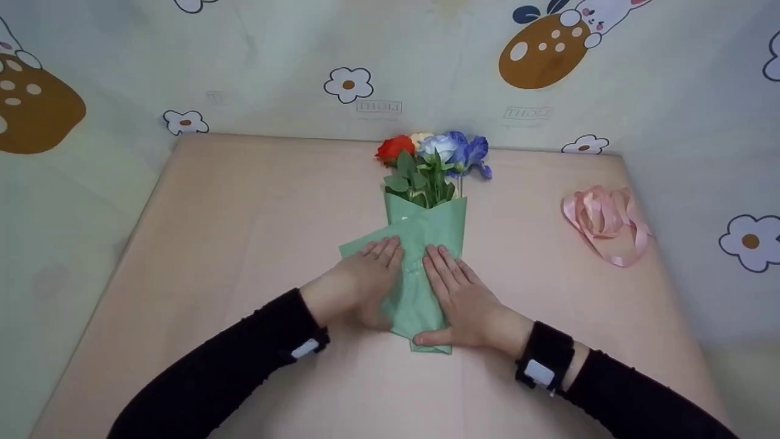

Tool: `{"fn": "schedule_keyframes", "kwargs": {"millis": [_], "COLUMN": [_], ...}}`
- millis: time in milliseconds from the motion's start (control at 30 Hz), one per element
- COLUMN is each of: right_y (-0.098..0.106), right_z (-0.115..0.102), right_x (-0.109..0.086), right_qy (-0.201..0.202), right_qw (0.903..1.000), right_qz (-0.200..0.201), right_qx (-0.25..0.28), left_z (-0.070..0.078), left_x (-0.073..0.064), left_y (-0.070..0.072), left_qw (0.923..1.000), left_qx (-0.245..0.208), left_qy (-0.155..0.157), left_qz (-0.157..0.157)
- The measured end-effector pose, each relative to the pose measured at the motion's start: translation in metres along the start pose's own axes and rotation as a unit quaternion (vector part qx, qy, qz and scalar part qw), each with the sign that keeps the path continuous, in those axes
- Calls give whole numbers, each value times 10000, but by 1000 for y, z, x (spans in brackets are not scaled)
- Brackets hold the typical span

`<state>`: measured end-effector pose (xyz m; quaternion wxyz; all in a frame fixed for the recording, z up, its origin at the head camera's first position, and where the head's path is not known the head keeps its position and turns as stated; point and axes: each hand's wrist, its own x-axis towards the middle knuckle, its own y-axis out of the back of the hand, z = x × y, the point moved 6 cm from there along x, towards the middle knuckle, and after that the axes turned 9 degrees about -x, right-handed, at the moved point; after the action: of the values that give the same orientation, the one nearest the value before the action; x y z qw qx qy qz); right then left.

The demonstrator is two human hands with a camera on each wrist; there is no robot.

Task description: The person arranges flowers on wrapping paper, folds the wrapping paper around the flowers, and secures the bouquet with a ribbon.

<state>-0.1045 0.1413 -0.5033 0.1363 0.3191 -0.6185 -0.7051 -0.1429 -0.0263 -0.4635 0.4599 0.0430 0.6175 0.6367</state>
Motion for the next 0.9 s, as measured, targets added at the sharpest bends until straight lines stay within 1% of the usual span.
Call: {"fn": "schedule_keyframes", "kwargs": {"millis": [67, 100, 167, 267, 333, 433, 467, 533, 667, 767, 900], "right_y": [0, 1, 0, 1, 2, 3, 3, 2, -1, -1, -2], "right_z": [-1, -1, -1, -2, -4, -8, -10, -15, -19, -18, -20], "right_x": [1, 1, 2, 3, 2, -5, -8, -16, -30, -33, -32], "right_qy": [22, 36, 69, 74, 69, 123, 173, 292, 397, 365, 379], "right_qw": [10000, 10000, 9999, 9999, 9998, 9994, 9993, 9990, 9979, 9975, 9979], "right_qz": [-11, -15, -54, -34, 32, 139, 201, 294, 509, 581, 426], "right_qx": [-40, -52, -68, -114, -191, -280, -254, -152, 94, 172, 291], "left_z": [6, 6, 1, -9, -12, -12, -12, -13, -21, -29, -42], "left_x": [12, 18, 28, 39, 42, 43, 44, 44, 49, 55, 59], "left_y": [6, 8, 8, 5, 3, 0, -1, -1, 5, 13, 20], "left_qw": [9996, 9991, 9985, 9982, 9983, 9984, 9984, 9977, 9949, 9928, 9888], "left_qx": [-175, -242, -402, -394, -325, -268, -269, -262, -195, 17, 330], "left_qy": [-142, -172, -33, 269, 353, 349, 370, 515, 947, 1171, 1435], "left_qz": [182, 293, 372, 374, 333, 343, 345, 345, 272, 245, 245]}}
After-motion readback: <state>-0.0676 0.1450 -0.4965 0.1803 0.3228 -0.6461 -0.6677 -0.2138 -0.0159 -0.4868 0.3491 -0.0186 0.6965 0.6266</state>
